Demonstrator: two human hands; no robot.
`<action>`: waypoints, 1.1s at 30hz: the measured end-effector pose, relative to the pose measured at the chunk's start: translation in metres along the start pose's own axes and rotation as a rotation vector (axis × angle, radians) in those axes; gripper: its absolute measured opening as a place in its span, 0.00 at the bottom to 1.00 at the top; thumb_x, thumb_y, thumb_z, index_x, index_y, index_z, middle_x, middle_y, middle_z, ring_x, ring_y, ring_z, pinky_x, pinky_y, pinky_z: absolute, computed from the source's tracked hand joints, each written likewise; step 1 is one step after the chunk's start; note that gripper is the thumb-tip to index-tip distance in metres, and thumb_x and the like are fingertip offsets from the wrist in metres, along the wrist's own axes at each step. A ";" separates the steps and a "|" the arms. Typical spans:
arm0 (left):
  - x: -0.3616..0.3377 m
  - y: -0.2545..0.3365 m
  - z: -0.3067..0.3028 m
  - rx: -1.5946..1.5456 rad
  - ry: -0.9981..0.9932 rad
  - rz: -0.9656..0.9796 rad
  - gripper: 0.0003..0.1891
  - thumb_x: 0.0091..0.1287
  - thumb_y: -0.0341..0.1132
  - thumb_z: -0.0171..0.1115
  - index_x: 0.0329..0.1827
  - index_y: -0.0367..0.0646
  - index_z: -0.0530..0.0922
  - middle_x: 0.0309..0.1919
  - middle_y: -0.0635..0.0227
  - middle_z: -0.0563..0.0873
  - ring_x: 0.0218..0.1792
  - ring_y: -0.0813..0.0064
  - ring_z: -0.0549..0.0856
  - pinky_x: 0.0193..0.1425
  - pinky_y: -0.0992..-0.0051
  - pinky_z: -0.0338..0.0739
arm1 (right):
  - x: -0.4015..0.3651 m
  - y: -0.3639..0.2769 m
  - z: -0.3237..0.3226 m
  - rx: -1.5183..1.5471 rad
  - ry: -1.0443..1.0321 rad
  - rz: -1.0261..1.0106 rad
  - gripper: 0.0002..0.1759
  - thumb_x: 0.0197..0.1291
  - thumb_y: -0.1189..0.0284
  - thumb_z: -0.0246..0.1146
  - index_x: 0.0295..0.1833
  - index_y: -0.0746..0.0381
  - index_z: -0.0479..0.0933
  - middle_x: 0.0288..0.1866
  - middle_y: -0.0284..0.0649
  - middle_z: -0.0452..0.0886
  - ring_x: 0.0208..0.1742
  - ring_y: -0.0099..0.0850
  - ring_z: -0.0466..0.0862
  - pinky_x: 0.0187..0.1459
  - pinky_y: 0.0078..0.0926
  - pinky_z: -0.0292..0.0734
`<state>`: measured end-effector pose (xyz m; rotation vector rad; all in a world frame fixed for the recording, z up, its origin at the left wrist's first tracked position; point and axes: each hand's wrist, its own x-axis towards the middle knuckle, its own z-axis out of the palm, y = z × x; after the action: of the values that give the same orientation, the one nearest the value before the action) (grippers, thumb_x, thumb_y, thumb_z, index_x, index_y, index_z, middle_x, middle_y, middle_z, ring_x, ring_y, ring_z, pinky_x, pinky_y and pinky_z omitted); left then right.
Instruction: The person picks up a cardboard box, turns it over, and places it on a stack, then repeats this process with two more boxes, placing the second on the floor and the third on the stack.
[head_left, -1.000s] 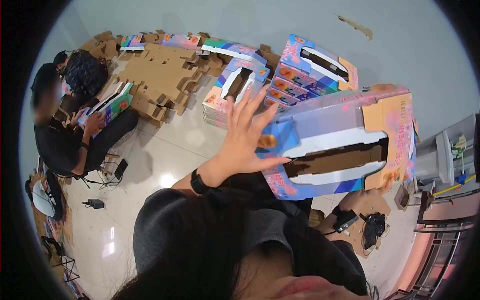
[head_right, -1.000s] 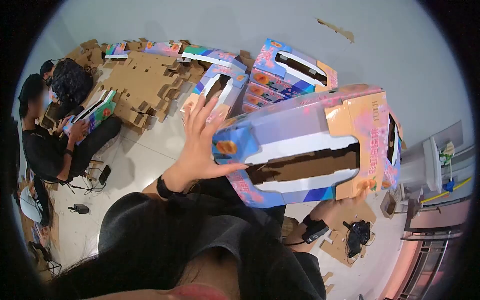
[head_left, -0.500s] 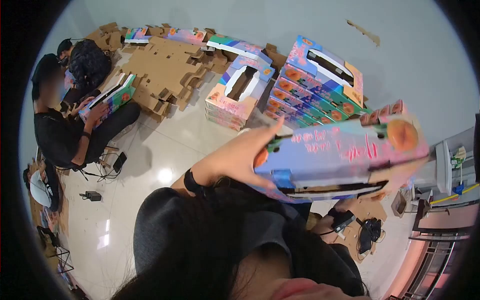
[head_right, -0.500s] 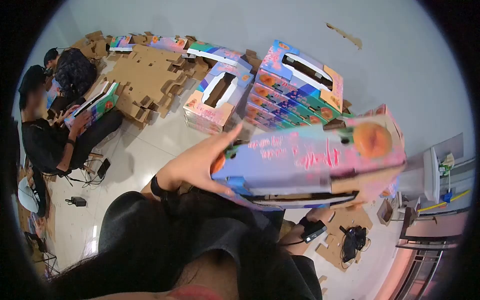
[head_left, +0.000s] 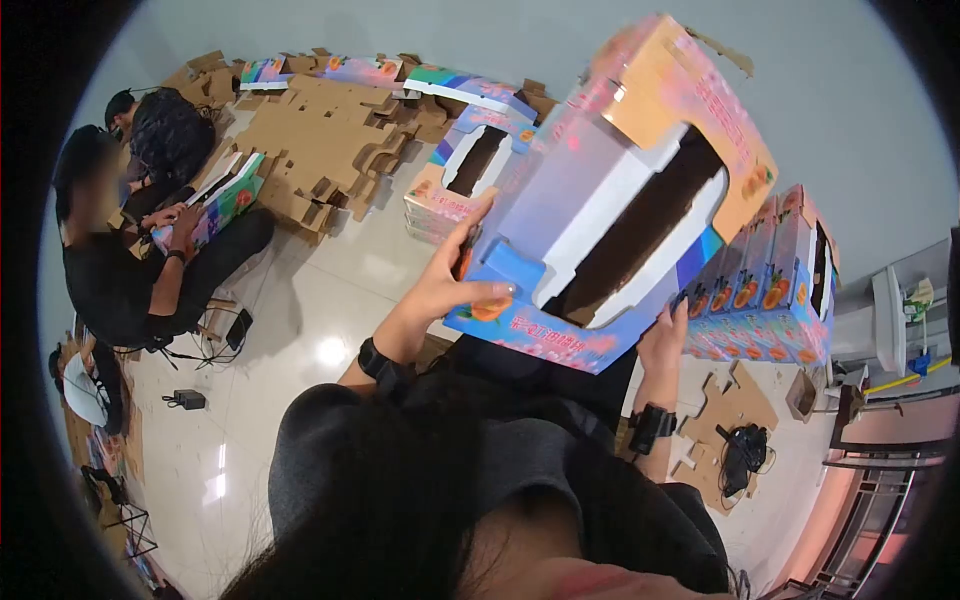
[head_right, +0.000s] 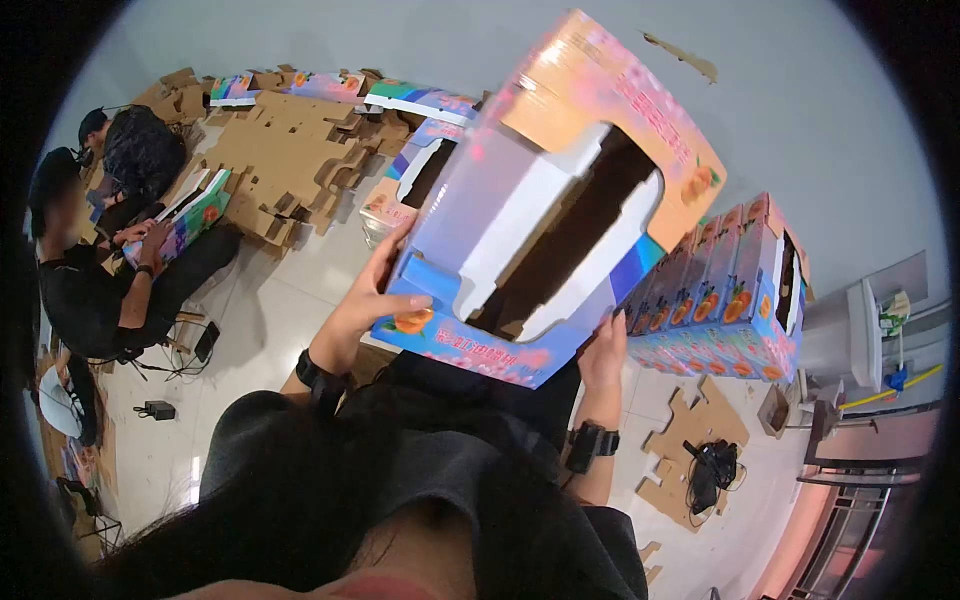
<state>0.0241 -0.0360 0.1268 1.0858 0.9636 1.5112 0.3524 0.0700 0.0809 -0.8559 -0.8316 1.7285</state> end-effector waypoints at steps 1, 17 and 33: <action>0.001 0.006 -0.001 -0.038 0.021 -0.025 0.54 0.46 0.29 0.77 0.76 0.38 0.51 0.69 0.56 0.65 0.68 0.67 0.67 0.71 0.69 0.59 | -0.003 0.005 0.005 0.015 0.043 0.036 0.42 0.63 0.38 0.50 0.69 0.61 0.63 0.64 0.41 0.72 0.66 0.39 0.70 0.65 0.40 0.64; -0.031 -0.044 -0.152 -0.704 0.070 0.227 0.25 0.72 0.46 0.49 0.63 0.36 0.70 0.56 0.54 0.80 0.52 0.63 0.82 0.58 0.63 0.76 | -0.007 0.015 0.029 -0.091 -0.410 -0.024 0.39 0.65 0.43 0.48 0.68 0.65 0.62 0.54 0.50 0.78 0.57 0.40 0.78 0.59 0.38 0.70; 0.010 0.011 0.037 -0.268 0.161 -0.113 0.40 0.55 0.36 0.65 0.71 0.39 0.59 0.59 0.57 0.75 0.59 0.66 0.76 0.67 0.67 0.67 | -0.028 0.004 0.032 0.502 -0.281 0.005 0.60 0.47 0.28 0.54 0.75 0.60 0.51 0.75 0.44 0.56 0.75 0.42 0.58 0.72 0.60 0.50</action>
<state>0.0557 -0.0259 0.1490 0.7169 0.8844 1.5988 0.3304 0.0377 0.0987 -0.2824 -0.5301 1.9694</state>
